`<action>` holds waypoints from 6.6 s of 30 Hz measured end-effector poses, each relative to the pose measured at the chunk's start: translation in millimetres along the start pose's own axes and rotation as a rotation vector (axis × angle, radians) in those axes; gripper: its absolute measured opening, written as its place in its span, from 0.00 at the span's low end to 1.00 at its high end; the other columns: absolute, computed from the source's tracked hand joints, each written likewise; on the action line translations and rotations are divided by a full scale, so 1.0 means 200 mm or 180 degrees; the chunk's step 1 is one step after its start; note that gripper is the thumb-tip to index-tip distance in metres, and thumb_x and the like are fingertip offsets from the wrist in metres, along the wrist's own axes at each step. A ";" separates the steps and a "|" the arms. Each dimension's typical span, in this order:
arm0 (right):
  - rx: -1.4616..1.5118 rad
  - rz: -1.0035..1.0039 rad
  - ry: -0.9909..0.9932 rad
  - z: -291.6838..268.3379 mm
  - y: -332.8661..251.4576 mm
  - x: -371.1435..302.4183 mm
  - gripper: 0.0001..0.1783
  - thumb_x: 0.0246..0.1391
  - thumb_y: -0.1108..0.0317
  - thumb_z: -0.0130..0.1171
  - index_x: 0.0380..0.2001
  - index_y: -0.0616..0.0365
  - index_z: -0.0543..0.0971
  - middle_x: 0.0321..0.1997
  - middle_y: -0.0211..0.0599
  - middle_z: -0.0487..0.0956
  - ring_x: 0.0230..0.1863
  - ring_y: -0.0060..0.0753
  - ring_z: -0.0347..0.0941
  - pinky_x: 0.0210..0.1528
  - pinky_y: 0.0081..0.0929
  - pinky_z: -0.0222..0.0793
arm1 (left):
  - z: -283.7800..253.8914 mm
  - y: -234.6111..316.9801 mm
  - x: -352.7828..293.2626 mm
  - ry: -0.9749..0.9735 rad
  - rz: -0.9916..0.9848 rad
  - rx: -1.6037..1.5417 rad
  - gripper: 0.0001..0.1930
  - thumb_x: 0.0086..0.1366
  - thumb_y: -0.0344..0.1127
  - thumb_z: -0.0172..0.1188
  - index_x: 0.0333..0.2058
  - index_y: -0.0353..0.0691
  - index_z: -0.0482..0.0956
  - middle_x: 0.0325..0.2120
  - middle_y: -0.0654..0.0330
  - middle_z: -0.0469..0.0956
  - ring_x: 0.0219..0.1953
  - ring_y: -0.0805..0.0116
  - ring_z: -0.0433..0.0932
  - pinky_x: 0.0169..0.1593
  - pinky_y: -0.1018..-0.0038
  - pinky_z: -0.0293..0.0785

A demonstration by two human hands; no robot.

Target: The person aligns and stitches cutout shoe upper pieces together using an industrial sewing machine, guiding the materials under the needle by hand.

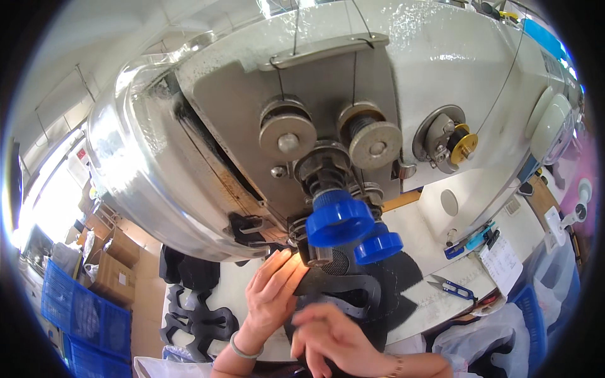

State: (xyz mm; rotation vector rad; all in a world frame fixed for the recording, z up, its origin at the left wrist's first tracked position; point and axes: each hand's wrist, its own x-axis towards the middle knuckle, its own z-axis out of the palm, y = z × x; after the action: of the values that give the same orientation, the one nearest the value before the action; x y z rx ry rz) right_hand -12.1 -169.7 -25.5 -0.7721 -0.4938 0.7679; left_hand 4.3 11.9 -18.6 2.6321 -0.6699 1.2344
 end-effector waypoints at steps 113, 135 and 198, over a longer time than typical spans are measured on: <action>-0.1841 0.0244 0.0734 -0.35 -0.32 0.23 0.20 0.41 0.72 0.68 0.40 0.62 0.76 0.37 0.30 0.77 0.38 0.19 0.71 0.42 0.20 0.67 | 0.05 -0.13 -0.01 0.0284 -0.2903 -0.2143 0.18 0.62 0.39 0.59 0.19 0.30 0.75 0.10 0.65 0.69 0.15 0.82 0.61 0.18 0.80 0.54; -0.1171 -0.1272 0.1183 -0.13 0.07 0.29 0.05 0.52 0.73 0.61 0.27 0.64 0.80 0.22 0.22 0.77 0.22 0.07 0.66 0.22 0.10 0.60 | -0.10 -0.14 0.00 -0.0506 -0.0217 -0.0107 0.29 0.40 0.58 0.67 0.44 0.61 0.80 0.24 0.66 0.71 0.31 0.70 0.73 0.32 0.74 0.71; -0.0651 -0.0540 0.1262 -0.29 -0.04 0.30 0.03 0.50 0.76 0.56 0.28 0.65 0.74 0.17 0.37 0.74 0.11 0.22 0.66 0.09 0.18 0.61 | -0.11 -0.15 0.02 -0.0311 -0.0161 -0.0250 0.18 0.43 0.26 0.64 0.38 0.38 0.80 0.40 0.63 0.77 0.33 0.70 0.76 0.34 0.76 0.74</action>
State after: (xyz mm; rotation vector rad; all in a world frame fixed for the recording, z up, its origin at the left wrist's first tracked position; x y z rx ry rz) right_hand 66.3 -153.0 -49.1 -1.0315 -0.2759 0.3948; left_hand 6.1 44.8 0.5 2.6412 -0.6487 1.0500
